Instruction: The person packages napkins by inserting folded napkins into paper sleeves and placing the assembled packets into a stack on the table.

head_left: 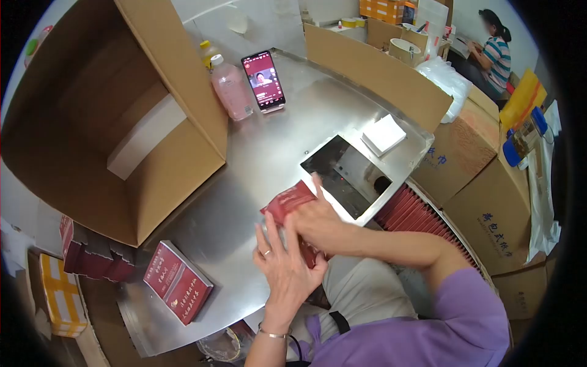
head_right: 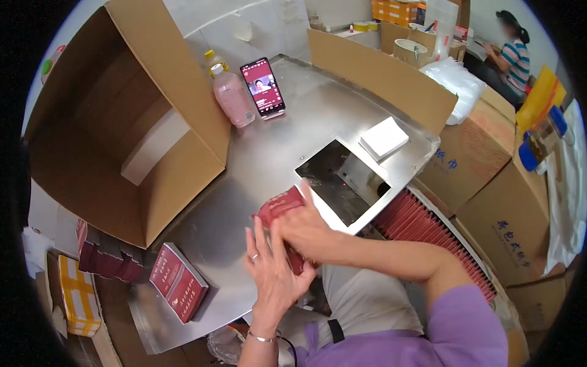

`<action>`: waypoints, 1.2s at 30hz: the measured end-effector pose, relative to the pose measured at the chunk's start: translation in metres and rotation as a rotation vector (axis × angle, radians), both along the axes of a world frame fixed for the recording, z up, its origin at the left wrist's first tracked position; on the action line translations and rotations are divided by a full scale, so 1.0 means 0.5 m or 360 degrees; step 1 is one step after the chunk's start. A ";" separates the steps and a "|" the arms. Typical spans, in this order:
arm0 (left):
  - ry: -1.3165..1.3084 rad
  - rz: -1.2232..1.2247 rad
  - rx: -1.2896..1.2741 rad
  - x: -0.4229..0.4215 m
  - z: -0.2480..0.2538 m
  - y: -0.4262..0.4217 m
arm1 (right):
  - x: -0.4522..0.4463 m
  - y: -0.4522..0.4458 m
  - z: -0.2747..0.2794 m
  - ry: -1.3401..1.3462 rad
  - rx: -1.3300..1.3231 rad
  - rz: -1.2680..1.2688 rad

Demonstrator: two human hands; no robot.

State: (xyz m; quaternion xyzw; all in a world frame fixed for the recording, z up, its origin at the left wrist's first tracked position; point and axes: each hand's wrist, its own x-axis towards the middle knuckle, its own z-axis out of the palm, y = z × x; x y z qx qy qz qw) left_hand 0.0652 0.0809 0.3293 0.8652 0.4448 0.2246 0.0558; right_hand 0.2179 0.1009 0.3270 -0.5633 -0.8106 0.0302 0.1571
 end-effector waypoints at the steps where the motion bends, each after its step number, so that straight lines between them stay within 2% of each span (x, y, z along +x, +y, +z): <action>1: -0.0054 0.0047 0.0050 -0.003 -0.010 0.003 | -0.025 -0.008 -0.015 -0.0102 0.0141 0.0113; 2: -0.0111 0.0096 0.0098 -0.011 -0.019 0.012 | -0.046 -0.020 -0.033 -0.0207 0.0278 0.0229; 3: 0.0003 0.0125 0.0164 -0.024 0.000 0.016 | -0.042 -0.039 -0.024 0.0319 0.0617 0.0377; 5: 0.0132 -0.0039 0.0055 -0.053 -0.020 0.019 | 0.029 -0.065 -0.022 0.0381 0.0274 -0.0003; 6: 0.0196 -0.0009 0.0164 -0.051 -0.014 0.015 | 0.104 -0.034 -0.025 0.0124 0.0805 -0.0204; 7: 0.0211 0.0078 0.0157 -0.042 -0.014 0.011 | 0.164 -0.014 -0.023 0.0272 0.0762 -0.0552; 8: 0.0235 0.0164 0.0147 -0.033 -0.012 0.006 | 0.233 -0.004 -0.029 -0.0227 0.0943 -0.0856; 10: 0.0237 0.0174 0.0163 -0.014 -0.002 0.004 | 0.335 0.015 -0.053 -0.0427 0.1094 -0.1087; 13: 0.0258 0.0222 -0.0024 -0.005 0.001 0.002 | 0.377 0.016 -0.072 -0.0298 0.0948 -0.1085; 14: 0.0246 0.0169 0.0108 -0.009 0.010 0.006 | 0.387 0.018 -0.075 -0.0304 0.0943 -0.1075; 16: 0.0155 0.0068 0.0255 -0.015 0.009 0.014 | 0.388 0.012 -0.067 -0.0024 0.0770 -0.1120; 19: 0.0260 0.0005 0.0106 -0.016 0.029 0.007 | 0.395 0.010 -0.068 0.0052 0.0850 -0.1085; 22: 0.0247 0.0022 0.0123 -0.002 -0.011 0.011 | 0.408 0.001 -0.084 0.0063 0.0992 -0.1006; 24: 0.0162 -0.0137 -0.0004 0.000 -0.008 0.007 | 0.400 0.001 -0.073 0.0083 0.1119 -0.0958; 26: 0.0026 -0.0348 -0.0046 -0.002 -0.011 -0.001 | 0.331 -0.013 -0.041 0.0299 0.1114 -0.0727; 27: 0.0027 -0.0349 -0.0057 -0.005 -0.008 -0.004 | 0.271 -0.024 -0.056 0.0227 0.1047 -0.0499; 28: 0.0015 -0.0278 -0.0247 -0.014 0.003 -0.006 | 0.171 -0.051 -0.012 0.0220 0.0964 -0.0167; 29: -0.0001 -0.0209 -0.0422 -0.023 0.012 -0.001 | 0.112 -0.089 -0.035 0.0066 0.0938 0.0191; 30: -0.0104 -0.0121 -0.0348 -0.042 0.013 0.001 | 0.025 -0.115 0.003 0.0293 0.0332 0.0446; 31: -0.0090 -0.0223 -0.0073 -0.062 0.024 0.011 | -0.007 -0.173 -0.027 0.0203 0.0759 0.0549; 33: -0.0090 -0.0227 0.0081 -0.051 0.006 0.008 | -0.011 -0.118 -0.058 0.0089 0.0771 0.0210; 34: -0.0130 -0.0225 0.0076 -0.028 0.001 -0.004 | 0.007 -0.080 -0.042 -0.0206 0.0467 0.0062; 35: -0.0121 -0.0154 -0.0119 -0.007 0.004 -0.023 | 0.013 -0.025 -0.055 -0.0259 0.0133 0.0021; 36: -0.0116 -0.0141 -0.0144 0.004 0.015 -0.026 | 0.008 0.019 -0.077 0.0007 0.0243 -0.0086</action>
